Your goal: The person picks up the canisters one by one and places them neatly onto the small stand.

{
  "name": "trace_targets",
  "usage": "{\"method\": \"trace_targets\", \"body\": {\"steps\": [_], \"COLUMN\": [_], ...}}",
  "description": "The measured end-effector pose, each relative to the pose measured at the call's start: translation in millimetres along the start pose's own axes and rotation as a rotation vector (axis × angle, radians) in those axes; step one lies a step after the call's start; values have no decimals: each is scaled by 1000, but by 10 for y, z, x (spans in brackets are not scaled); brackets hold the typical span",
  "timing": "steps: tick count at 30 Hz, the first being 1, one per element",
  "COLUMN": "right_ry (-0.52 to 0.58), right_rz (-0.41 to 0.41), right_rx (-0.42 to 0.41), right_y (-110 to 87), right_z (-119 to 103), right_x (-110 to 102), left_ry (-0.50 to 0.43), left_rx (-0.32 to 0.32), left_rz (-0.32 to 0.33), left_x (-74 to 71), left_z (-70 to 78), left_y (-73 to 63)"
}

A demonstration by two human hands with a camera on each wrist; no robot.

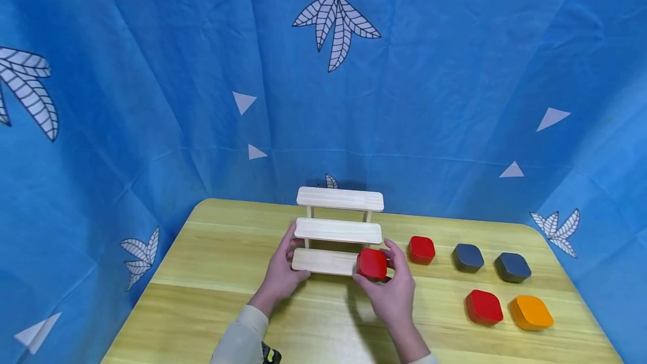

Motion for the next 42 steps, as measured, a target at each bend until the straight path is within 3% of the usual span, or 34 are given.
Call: {"method": "trace_targets", "body": {"steps": [25, 42], "right_ry": [-2, 2], "right_rz": [3, -26], "right_rx": [-45, -66], "right_y": [-37, -27], "right_z": [-162, -240], "right_x": [308, 455], "left_ry": [-20, -13], "left_rx": [23, 29], "left_rz": [-41, -22], "left_x": [20, 17], "left_z": [23, 43], "left_y": [-6, -21]}}
Point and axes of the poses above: each hand's wrist, its own y-axis towards the middle knuckle, its own x-axis out of the palm, z = x × y, the point moved 10 cm from there along y, towards the middle knuckle, and after that the axes turned 13 degrees about -y, right-handed, at the moved point
